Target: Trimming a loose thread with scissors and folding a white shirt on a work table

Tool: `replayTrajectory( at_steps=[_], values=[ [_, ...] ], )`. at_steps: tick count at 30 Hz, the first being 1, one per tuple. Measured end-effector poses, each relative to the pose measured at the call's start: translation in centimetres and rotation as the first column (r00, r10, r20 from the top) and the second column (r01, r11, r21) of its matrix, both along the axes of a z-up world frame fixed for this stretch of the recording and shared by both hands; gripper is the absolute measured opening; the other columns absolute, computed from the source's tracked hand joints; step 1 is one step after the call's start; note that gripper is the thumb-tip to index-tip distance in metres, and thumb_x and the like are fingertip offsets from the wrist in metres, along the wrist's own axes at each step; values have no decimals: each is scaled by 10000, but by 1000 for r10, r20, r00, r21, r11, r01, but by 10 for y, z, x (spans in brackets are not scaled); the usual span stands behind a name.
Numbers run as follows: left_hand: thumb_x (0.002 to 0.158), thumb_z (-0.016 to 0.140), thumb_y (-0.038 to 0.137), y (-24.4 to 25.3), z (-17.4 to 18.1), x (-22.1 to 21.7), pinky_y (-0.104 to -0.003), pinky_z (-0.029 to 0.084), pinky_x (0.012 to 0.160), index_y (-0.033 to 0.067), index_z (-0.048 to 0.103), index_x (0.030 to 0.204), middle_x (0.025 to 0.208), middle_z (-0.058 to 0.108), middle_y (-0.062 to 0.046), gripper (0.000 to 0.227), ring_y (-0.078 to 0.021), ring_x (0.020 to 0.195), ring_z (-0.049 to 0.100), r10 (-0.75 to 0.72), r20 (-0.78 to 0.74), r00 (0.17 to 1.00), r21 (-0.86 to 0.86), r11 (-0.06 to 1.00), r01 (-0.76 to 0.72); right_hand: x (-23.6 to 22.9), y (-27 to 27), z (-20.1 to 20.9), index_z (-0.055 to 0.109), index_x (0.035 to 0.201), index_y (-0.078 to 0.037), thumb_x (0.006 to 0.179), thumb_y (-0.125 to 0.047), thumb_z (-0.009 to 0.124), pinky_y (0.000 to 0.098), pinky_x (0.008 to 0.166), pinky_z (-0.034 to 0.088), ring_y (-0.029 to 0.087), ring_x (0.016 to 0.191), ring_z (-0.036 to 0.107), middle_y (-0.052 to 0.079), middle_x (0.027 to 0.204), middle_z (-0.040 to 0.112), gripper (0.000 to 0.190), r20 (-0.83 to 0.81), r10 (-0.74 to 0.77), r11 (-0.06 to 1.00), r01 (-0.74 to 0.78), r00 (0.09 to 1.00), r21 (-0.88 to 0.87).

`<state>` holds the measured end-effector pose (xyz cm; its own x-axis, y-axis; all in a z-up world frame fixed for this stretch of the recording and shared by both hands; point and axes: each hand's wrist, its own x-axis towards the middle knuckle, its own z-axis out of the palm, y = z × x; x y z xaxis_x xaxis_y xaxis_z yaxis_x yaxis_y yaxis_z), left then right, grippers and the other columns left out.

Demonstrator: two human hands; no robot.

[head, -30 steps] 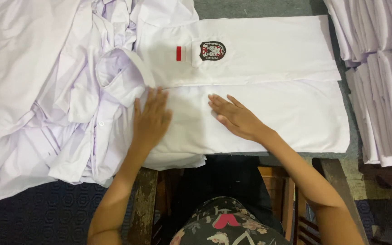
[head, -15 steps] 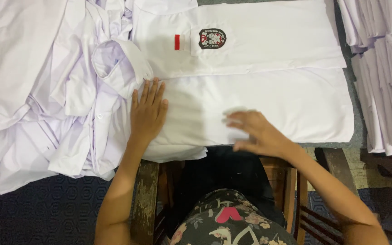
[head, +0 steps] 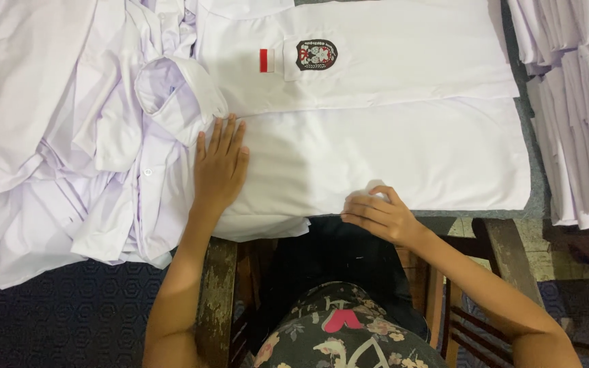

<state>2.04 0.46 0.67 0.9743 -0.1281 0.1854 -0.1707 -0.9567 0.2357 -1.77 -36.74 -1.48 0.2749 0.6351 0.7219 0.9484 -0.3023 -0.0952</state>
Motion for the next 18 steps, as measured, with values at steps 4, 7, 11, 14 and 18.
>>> replayTrajectory(
  at_steps=[4, 7, 11, 14, 18],
  values=[
    [1131, 225, 398, -1, 1, -2, -502, -31, 1254, 193, 314, 1642, 1732, 198, -36, 558, -255, 1594, 139, 1, -14, 1000, -17, 1000, -2, -3, -5, -23, 764, 1001, -108, 1098, -249, 469, 487, 952, 496, 245, 1015, 707, 42, 1031, 758, 341, -12, -9, 999, 9, 1000, 43],
    [1132, 236, 385, -1, 1, -2, -498, -34, 1253, 188, 315, 1643, 1733, 196, -38, 554, -255, 1594, 138, -2, -2, 1000, -15, 1000, 2, -6, -9, -22, 753, 927, -79, 1039, -186, 610, 485, 894, 510, 262, 893, 698, 62, 942, 747, 210, 5, -19, 996, 18, 1000, 87],
    [1133, 247, 373, -1, 2, -3, -496, -29, 1254, 183, 325, 1639, 1732, 195, -39, 546, -254, 1593, 137, -7, 3, 1000, -26, 1000, 8, -13, -26, -28, 734, 778, -121, 1024, -334, 630, 493, 857, 508, 229, 790, 678, 23, 839, 733, 342, -53, 86, 995, -83, 995, 58],
    [1133, 240, 375, -1, 3, -3, -498, -32, 1255, 189, 325, 1640, 1731, 198, -39, 546, -254, 1593, 138, -7, -4, 1000, -34, 999, 7, -15, -35, -41, 683, 699, -119, 968, -349, 709, 494, 840, 503, 229, 767, 662, 35, 821, 721, 354, -23, 71, 997, -70, 997, 29],
    [1124, 336, 342, 3, 1, -5, -527, 38, 1249, 146, 447, 1579, 1666, 360, -87, 507, -305, 1553, 271, -34, 72, 997, -113, 993, 42, -17, -5, 2, 733, 854, -119, 965, -227, 712, 479, 919, 505, 231, 902, 690, 41, 1023, 763, 156, -60, -105, 994, 106, 993, 6]
  ],
)
